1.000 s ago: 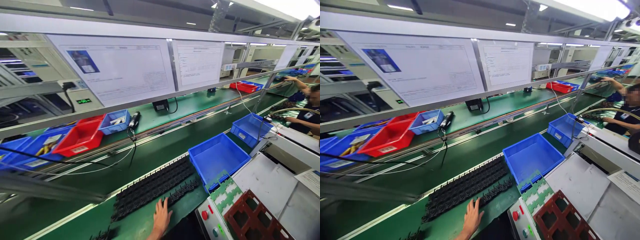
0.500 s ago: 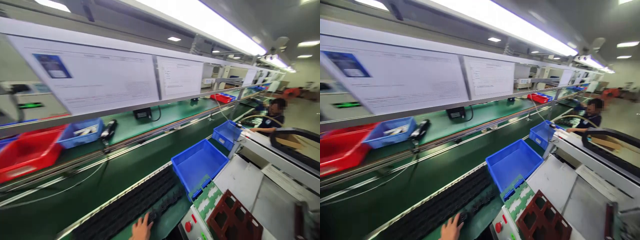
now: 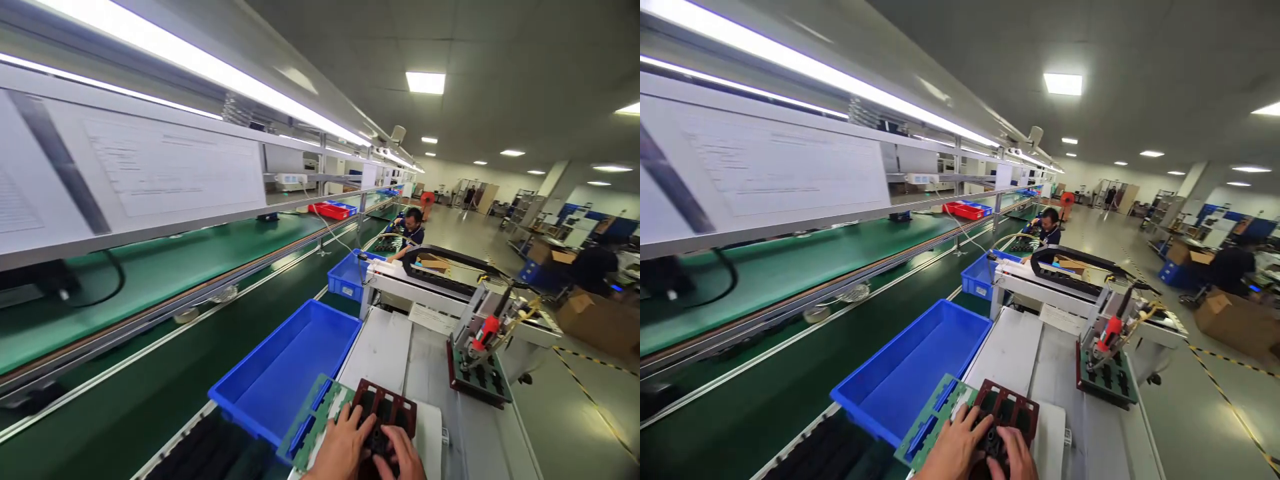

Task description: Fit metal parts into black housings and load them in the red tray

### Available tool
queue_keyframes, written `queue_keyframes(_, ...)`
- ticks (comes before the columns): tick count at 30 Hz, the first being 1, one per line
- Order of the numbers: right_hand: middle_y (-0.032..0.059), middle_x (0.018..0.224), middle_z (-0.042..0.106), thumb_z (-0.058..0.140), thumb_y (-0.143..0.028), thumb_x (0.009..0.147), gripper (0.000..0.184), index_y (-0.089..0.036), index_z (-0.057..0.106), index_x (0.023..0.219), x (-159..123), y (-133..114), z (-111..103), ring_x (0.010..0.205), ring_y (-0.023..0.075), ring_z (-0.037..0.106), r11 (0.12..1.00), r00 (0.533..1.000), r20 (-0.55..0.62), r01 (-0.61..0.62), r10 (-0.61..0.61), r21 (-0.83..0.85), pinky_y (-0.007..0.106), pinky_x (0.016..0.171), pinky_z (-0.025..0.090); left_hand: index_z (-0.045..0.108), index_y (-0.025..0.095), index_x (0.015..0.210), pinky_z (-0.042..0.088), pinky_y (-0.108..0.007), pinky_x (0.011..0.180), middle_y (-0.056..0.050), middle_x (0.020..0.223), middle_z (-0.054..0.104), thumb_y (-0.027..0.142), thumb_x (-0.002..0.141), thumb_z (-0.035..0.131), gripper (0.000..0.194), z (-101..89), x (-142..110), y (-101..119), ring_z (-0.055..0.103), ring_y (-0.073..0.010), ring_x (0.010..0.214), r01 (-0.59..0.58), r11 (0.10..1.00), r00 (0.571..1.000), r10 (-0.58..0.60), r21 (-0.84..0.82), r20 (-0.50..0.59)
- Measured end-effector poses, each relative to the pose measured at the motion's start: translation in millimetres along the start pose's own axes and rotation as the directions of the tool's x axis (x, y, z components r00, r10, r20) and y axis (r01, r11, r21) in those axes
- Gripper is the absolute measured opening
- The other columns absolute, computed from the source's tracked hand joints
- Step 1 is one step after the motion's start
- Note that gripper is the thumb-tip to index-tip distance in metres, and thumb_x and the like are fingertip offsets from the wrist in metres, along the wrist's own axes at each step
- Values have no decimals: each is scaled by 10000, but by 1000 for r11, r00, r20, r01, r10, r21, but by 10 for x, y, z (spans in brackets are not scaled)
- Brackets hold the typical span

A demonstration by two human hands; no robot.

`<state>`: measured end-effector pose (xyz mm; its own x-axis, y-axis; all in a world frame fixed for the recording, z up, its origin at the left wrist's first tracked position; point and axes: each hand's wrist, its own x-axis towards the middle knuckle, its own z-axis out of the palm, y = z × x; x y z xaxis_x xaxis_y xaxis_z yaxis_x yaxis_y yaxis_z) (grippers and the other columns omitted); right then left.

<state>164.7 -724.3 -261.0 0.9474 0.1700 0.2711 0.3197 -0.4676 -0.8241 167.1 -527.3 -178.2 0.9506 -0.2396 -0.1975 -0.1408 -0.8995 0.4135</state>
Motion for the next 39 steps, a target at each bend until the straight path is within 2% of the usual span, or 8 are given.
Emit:
queue_keyframes(6,83,1308,739,680,-277,766,504,-301,748,1265,161,159,-372,1065,310,752,995,997,65,-32,38,-90,312,707,657,511,340,1554,404,-771,1108,-178,1606,518,152,865,626,724,179,388,219,387,-504,1503,-94,989,995,89,111,43)
queue_keyframes(11,92,1215,763,646,-328,841,429,-266,758,1251,350,135,-640,927,291,740,978,985,-143,-118,94,-170,410,863,629,188,413,1670,435,-571,1188,-112,1657,463,-12,762,577,1076,-100,352,151,409,-387,1527,-158,986,986,154,56,71)
queue_keyframes(17,67,1175,761,659,-285,794,397,-305,762,1177,428,150,-870,1081,335,708,946,990,-51,-141,132,-293,430,944,581,119,399,1683,381,-406,1243,-52,1716,380,-56,623,577,1241,-382,196,-61,374,-302,1562,-148,985,984,155,-92,82)
queue_keyframes(22,86,1294,731,639,-275,817,426,-312,758,1225,422,262,-744,1317,384,603,904,991,60,-85,121,-420,491,1067,524,225,367,1675,399,-406,1219,-47,1635,511,9,676,576,1118,-407,144,-163,481,-288,1479,-151,980,987,157,-130,38)
queue_keyframes(27,102,1486,607,690,-289,776,234,-303,807,978,493,401,-567,1466,446,450,850,984,-52,-174,171,-497,608,1158,440,343,311,1645,405,-420,1203,-67,1589,568,24,649,566,1061,-351,173,-239,524,-296,1436,-121,986,992,125,-112,30)
queue_keyframes(30,119,1549,554,688,-227,743,382,-297,802,1101,510,368,-539,1522,462,361,853,991,-38,-131,129,-505,650,1193,382,373,288,1628,418,-411,1176,-82,1560,594,9,647,553,1035,-300,255,-267,557,-296,1395,-144,986,990,144,-90,-5)
queue_keyframes(34,99,1484,620,704,-155,635,765,-281,679,1389,540,227,-423,1490,408,431,944,977,213,77,-8,-319,557,1235,382,424,228,1573,428,-356,1158,-107,1501,627,4,673,522,933,-270,475,-272,582,-259,1357,-173,982,983,167,-81,-71)
queue_keyframes(39,108,1341,721,709,-247,771,508,-249,758,1276,644,157,-234,1372,403,555,947,981,185,107,-52,-303,552,1188,449,597,224,1293,508,-336,1030,-91,1262,739,39,697,555,625,-318,669,-235,652,-269,1211,-196,979,979,193,-53,-66)
